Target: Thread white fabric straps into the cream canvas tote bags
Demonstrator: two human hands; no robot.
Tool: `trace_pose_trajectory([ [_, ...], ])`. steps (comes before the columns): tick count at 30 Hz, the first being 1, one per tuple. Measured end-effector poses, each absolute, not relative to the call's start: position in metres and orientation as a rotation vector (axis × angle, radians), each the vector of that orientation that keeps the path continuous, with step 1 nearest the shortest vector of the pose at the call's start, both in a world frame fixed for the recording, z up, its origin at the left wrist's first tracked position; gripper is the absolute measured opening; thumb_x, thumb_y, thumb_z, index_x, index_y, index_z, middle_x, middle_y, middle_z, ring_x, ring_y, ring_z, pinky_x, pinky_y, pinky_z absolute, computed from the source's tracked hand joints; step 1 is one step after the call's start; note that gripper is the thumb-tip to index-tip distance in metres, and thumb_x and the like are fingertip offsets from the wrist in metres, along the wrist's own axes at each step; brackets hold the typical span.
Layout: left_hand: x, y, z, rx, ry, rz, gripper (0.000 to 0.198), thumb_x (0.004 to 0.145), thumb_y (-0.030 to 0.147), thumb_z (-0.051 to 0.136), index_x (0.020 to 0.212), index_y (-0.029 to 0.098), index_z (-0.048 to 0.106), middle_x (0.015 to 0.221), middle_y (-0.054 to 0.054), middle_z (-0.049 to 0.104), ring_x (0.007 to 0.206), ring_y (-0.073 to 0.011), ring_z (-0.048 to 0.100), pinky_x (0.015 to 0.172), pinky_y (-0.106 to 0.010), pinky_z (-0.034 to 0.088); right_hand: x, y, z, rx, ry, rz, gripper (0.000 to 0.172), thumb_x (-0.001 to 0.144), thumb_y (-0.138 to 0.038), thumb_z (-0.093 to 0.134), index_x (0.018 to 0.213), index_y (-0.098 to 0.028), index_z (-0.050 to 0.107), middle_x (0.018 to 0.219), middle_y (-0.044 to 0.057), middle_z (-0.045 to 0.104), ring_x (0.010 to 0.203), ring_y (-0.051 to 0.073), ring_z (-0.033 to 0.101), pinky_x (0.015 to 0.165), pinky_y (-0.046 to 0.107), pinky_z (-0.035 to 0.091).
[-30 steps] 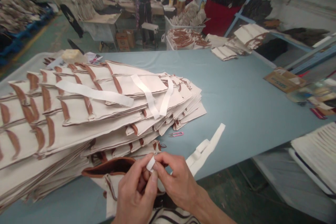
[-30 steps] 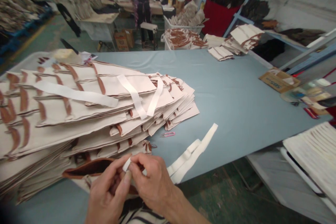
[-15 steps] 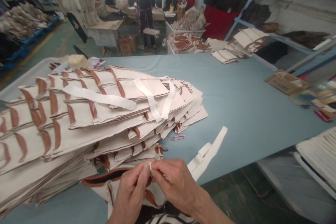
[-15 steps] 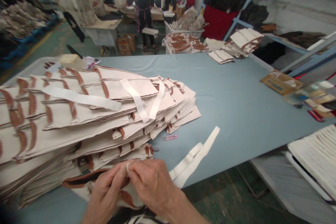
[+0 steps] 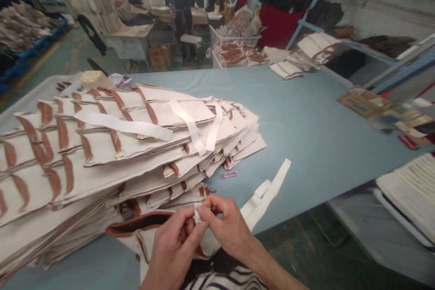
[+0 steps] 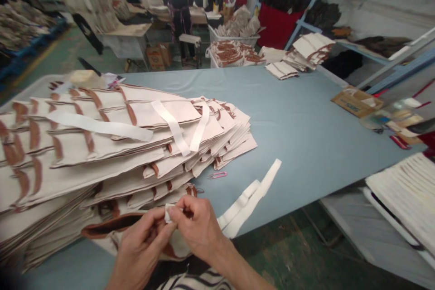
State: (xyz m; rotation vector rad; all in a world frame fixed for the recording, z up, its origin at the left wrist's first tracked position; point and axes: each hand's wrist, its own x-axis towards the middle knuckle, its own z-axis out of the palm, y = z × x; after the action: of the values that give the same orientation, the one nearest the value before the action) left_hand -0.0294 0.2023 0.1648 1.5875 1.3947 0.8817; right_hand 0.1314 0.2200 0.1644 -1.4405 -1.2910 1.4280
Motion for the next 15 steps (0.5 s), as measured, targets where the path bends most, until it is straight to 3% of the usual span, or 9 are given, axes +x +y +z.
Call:
trace_pose_trajectory([
  [4,-0.027,0.199,0.163,1.344,1.324,0.837,0.028,0.09,0.048,0.072,0.091,0.02,0.077,0.059,0.006,0.047,0.05,-0.0122,0.048,0.046,-0.02,0.045,0.13,0.219,0.164,-1.485,-1.262,1.453,0.035,0.084,-0.045,0.066,0.064,-0.02,0.052,0.058,-0.005,0.047,0.056,0.011,0.041,0.054,0.024,0.033],
  [9,-0.015,0.195,0.177,0.938,1.413,0.925,0.033,0.087,0.054,0.07,0.086,0.021,0.072,0.066,0.004,0.059,0.052,-0.0143,0.057,0.045,-0.023,0.053,0.124,0.214,0.16,-1.479,-1.528,1.073,0.024,0.084,-0.027,0.067,0.066,-0.02,0.052,0.06,-0.005,0.053,0.057,0.011,0.046,0.058,0.025,0.034],
  [11,-0.012,0.196,0.182,0.892,1.436,0.972,0.031,0.086,0.051,0.07,0.081,0.02,0.07,0.068,0.004,0.061,0.054,-0.0128,0.055,0.048,-0.02,0.05,0.122,0.212,0.158,-1.423,-1.63,0.893,0.02,0.085,-0.02,0.065,0.068,-0.02,0.053,0.061,-0.004,0.056,0.057,0.012,0.048,0.059,0.025,0.034],
  [15,-0.012,0.2,0.181,0.897,1.449,0.99,0.031,0.084,0.046,0.07,0.071,0.019,0.064,0.058,0.007,0.047,0.053,-0.0098,0.041,0.05,-0.018,0.039,0.12,0.213,0.155,-1.331,-1.802,0.645,0.023,0.092,-0.015,0.059,0.07,-0.02,0.054,0.063,-0.002,0.06,0.058,0.013,0.054,0.059,0.025,0.036],
])
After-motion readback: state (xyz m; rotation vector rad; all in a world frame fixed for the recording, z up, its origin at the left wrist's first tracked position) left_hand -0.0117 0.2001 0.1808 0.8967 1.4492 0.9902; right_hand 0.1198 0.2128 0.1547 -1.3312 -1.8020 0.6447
